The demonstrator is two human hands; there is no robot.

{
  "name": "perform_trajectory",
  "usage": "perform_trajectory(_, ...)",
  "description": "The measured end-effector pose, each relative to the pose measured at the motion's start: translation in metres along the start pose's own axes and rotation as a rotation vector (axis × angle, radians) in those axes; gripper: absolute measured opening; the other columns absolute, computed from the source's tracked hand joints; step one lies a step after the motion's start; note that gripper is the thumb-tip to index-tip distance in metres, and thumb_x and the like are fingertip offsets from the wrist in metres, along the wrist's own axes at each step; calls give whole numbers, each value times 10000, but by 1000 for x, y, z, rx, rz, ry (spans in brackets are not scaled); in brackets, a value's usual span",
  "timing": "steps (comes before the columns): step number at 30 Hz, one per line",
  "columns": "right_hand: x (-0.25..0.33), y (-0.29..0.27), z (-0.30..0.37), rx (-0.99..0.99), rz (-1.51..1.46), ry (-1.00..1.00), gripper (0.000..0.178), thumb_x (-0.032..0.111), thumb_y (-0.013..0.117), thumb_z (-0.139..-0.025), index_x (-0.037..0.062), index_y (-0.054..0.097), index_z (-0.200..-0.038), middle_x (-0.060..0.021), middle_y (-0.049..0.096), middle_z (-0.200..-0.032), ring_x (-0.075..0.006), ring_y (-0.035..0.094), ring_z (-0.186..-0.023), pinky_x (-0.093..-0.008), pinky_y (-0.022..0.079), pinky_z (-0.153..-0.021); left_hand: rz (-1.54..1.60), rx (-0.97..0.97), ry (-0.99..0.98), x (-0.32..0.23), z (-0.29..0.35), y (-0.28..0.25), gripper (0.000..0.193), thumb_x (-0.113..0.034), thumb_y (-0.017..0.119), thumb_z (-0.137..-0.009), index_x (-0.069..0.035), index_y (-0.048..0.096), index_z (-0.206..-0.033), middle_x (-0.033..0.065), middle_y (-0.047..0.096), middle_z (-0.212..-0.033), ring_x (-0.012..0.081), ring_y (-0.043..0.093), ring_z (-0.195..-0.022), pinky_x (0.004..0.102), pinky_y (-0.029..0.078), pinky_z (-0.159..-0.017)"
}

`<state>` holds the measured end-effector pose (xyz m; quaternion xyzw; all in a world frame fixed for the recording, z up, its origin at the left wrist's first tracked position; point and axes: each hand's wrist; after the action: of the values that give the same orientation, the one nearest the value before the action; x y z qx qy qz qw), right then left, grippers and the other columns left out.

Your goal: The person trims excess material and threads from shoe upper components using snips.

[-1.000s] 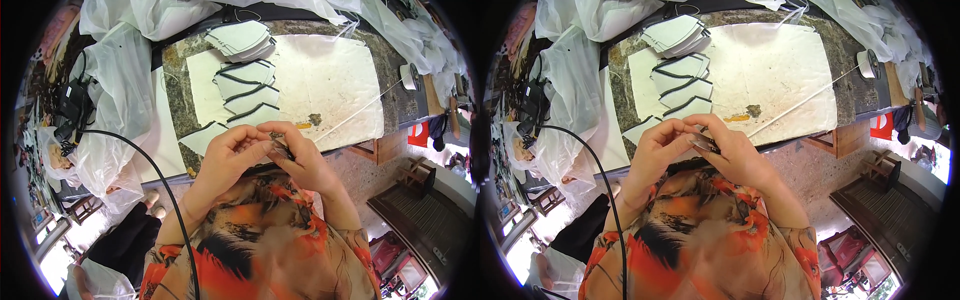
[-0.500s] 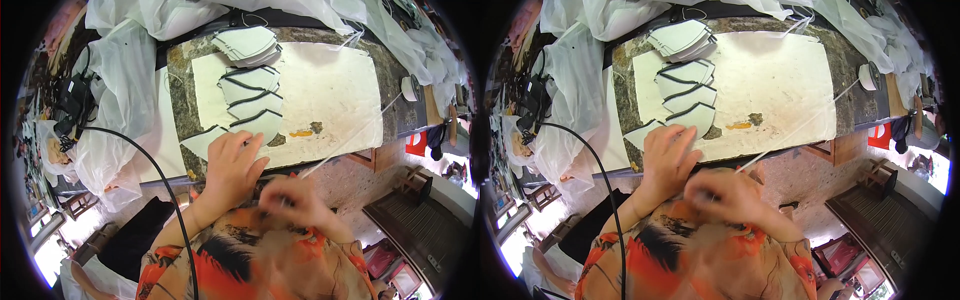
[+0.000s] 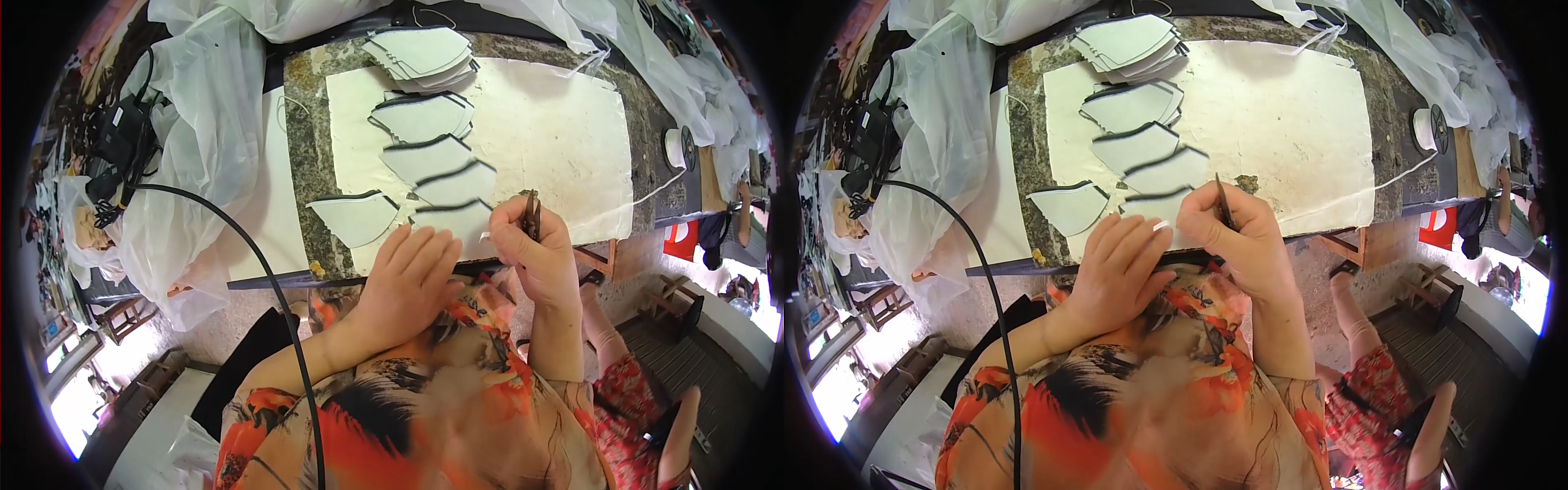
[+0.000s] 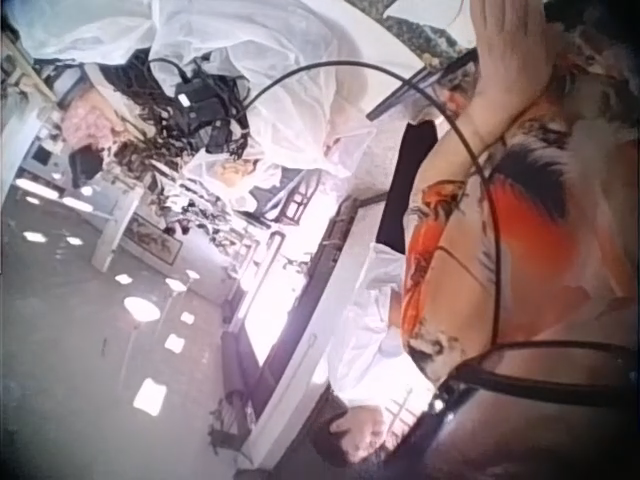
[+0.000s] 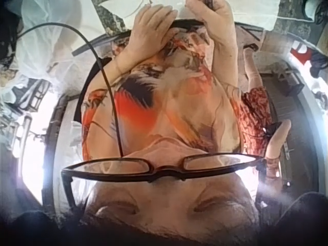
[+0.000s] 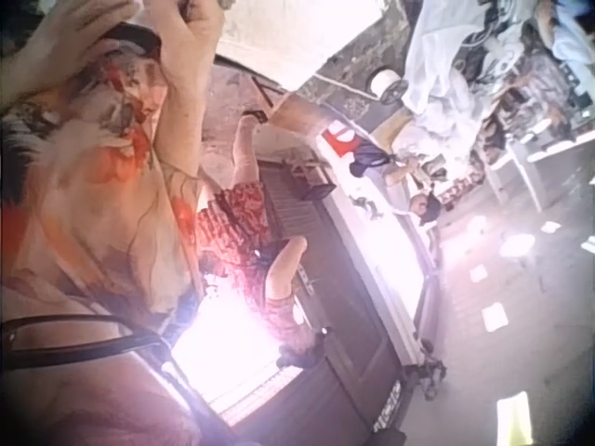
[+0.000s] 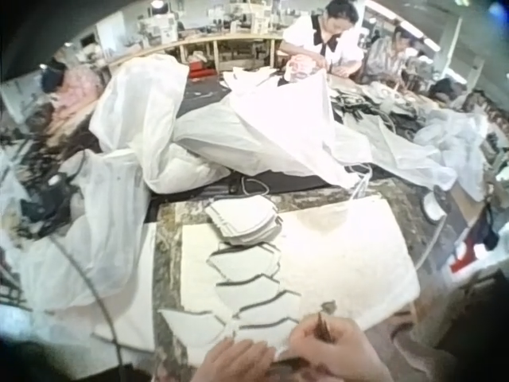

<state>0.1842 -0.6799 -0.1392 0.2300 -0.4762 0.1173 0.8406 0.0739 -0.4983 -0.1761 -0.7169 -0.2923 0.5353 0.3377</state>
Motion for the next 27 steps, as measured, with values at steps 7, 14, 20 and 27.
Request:
perform_trajectory(7,-2,20,-13,53,480,-2,213,219,696,-926,14,650,-957,-32,636,-733,-116,580,-663,-278,460,-620,73,42,56,1,11,0,493,-196,735,-817,-8,627,-1259,126,579,-1306,299,532,-1238,475,415,-1079)
perform_trajectory(14,-16,32,-21,-1,885,-129,258,231,696,-915,-10,604,-912,-136,571,-657,-205,539,-585,-341,448,-576,30,41,52,1,16,-2,480,-152,720,-791,-29,656,-1251,107,577,-1315,288,533,-1257,467,411,-1078)
perform_trajectory(20,-17,36,-22,-10,1018,-168,224,224,680,-887,17,605,-927,-176,675,-797,-394,660,-769,-467,507,-665,-6,-6,26,1,22,1,480,-155,718,-780,-72,668,-1250,76,572,-1309,283,518,-1204,476,410,-1065)
perform_trajectory(27,-16,36,-24,-2,1055,-155,220,219,672,-890,18,583,-910,-187,667,-809,-400,655,-777,-469,506,-674,-32,-29,15,-1,21,-1,419,-154,768,-770,-93,707,-1180,77,580,-1268,294,503,-1161,467,380,-1046)
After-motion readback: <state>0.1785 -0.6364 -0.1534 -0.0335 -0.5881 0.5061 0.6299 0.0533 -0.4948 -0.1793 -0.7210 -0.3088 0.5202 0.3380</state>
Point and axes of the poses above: each hand's wrist, its own z-axis away from the middle knuckle, its own y-axis out of the palm, x = y × z
